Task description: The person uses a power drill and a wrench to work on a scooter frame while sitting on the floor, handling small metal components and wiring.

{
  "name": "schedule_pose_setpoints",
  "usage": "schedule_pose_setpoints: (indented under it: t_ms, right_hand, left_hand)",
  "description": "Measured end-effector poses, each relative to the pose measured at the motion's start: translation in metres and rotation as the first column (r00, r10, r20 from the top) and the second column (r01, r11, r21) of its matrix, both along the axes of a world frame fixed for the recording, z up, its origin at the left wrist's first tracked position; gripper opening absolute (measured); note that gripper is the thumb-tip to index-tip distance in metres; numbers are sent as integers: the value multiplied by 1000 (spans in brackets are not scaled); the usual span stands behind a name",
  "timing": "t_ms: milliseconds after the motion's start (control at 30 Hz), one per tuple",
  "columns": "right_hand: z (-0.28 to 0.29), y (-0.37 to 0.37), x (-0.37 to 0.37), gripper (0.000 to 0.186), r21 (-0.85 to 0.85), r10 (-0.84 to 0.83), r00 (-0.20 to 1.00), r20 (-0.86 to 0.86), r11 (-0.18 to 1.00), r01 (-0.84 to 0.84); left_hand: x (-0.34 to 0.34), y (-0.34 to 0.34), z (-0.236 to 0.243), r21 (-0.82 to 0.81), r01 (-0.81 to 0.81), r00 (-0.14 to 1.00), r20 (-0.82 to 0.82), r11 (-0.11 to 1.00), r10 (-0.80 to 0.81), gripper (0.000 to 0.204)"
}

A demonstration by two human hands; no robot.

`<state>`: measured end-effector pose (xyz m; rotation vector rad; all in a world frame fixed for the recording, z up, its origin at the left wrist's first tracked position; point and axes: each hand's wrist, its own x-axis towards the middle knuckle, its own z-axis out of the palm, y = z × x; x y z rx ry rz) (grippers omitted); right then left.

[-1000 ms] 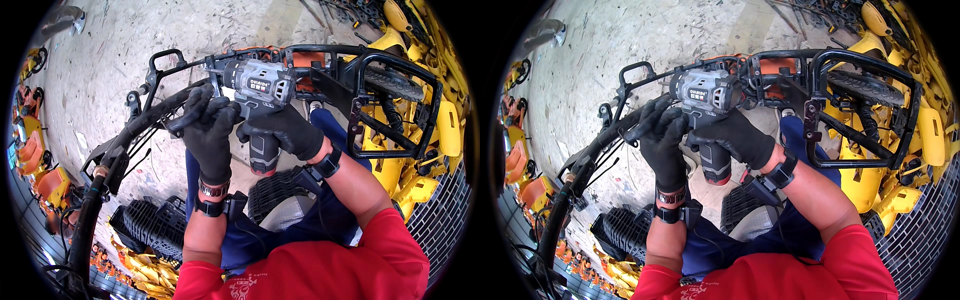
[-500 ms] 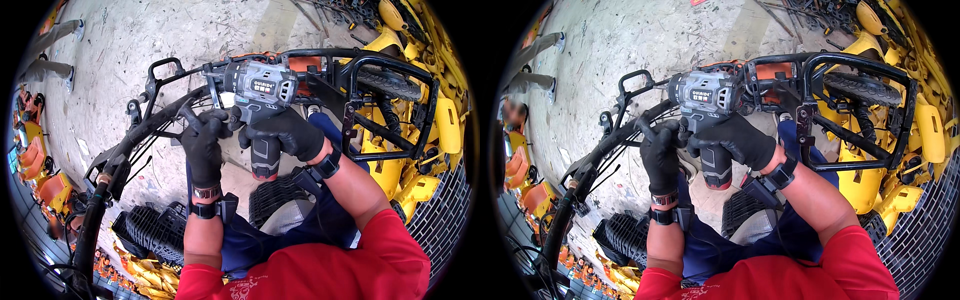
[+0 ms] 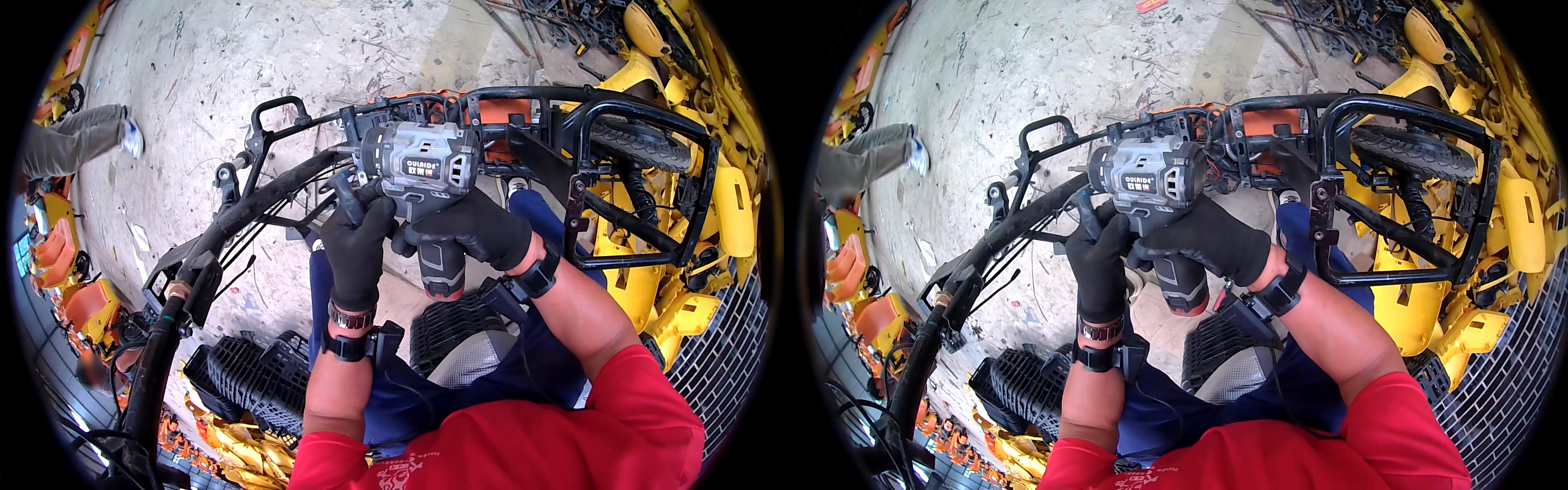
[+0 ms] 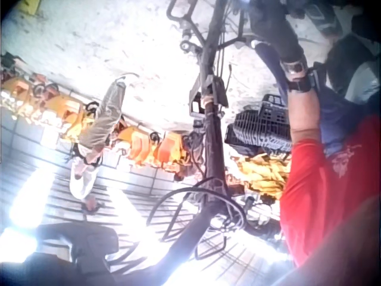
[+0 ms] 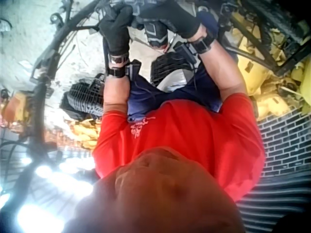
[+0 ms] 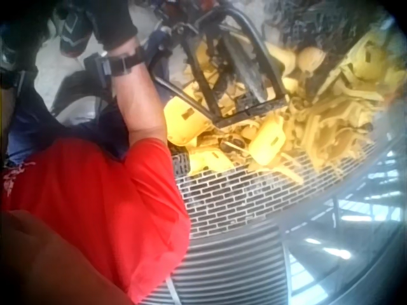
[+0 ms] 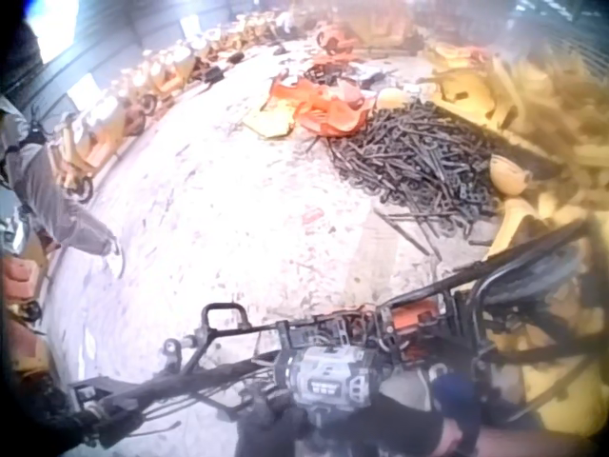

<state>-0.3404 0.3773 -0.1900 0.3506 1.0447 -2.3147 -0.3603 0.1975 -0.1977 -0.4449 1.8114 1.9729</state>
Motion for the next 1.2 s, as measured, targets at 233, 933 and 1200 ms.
schedule_pose_setpoints:
  t_ms: [233,933,1200]
  right_hand:
    - [-9,-5,3,45,16,-6,999,-47,1000,7]
    - [-6,4,-5,66,-205,-60,998,37,977,66]
    - [-5,4,-4,56,-212,-58,997,43,975,66]
  left_hand:
    - [-2,2,11,66,-40,995,94,997,34,28]
    - [-9,-7,1,369,-253,961,-8,894,276,44]
    - [-8,-13,-5,338,-223,973,11,914,233,25]
